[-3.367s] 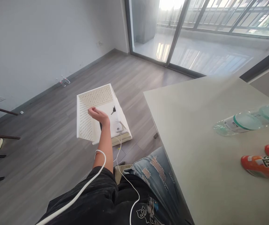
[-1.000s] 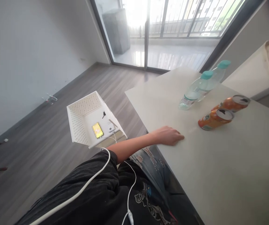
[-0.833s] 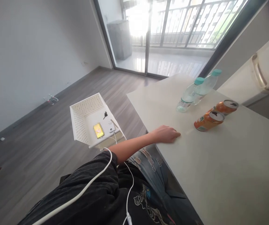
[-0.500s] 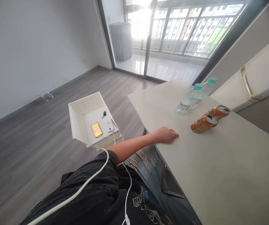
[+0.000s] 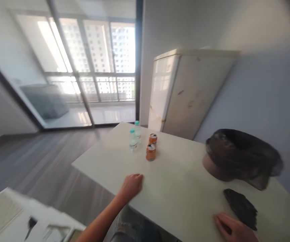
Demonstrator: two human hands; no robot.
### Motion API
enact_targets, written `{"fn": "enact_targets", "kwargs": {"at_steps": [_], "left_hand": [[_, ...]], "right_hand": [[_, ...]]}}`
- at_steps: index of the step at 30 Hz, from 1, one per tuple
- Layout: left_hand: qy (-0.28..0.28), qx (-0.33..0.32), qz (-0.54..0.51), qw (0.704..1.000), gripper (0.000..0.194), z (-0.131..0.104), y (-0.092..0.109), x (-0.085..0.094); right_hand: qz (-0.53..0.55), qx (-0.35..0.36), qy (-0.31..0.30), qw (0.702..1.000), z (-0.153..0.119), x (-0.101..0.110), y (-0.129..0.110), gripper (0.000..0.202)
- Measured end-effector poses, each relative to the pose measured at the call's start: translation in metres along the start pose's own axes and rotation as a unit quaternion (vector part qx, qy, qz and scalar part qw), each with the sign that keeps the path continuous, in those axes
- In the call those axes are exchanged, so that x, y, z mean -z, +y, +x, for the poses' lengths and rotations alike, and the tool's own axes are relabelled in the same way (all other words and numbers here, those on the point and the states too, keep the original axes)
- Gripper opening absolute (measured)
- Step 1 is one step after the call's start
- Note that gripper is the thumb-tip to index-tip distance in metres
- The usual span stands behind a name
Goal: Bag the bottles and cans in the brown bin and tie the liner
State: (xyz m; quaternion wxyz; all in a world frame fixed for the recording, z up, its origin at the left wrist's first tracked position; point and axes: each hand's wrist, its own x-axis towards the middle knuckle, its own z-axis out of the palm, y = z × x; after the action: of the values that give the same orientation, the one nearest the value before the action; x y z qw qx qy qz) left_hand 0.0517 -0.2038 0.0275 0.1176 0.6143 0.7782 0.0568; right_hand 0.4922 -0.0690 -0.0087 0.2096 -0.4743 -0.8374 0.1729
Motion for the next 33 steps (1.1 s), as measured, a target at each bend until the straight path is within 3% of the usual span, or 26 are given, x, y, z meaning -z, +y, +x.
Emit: {"fn": "enact_targets", "kwargs": {"at_steps": [6,16,33], "left_hand": [[0.008,0.006,0.032,0.999,0.022,0.006,-0.001,-0.002],[-0.009,0.035,0.065,0.997,0.025,0.002,0.013,0.012],[0.037,0.014,0.048,0.998,0.028,0.004,0.004,0.001]], "right_hand": [[0.015,0.003,-0.069,0.997,0.008,0.008,0.009,0.044],[0.015,0.008,-0.056,0.998,0.0,0.004,0.022,0.041],[0.0,0.037,-0.047,0.998,-0.004,0.006,0.019,0.041]]}}
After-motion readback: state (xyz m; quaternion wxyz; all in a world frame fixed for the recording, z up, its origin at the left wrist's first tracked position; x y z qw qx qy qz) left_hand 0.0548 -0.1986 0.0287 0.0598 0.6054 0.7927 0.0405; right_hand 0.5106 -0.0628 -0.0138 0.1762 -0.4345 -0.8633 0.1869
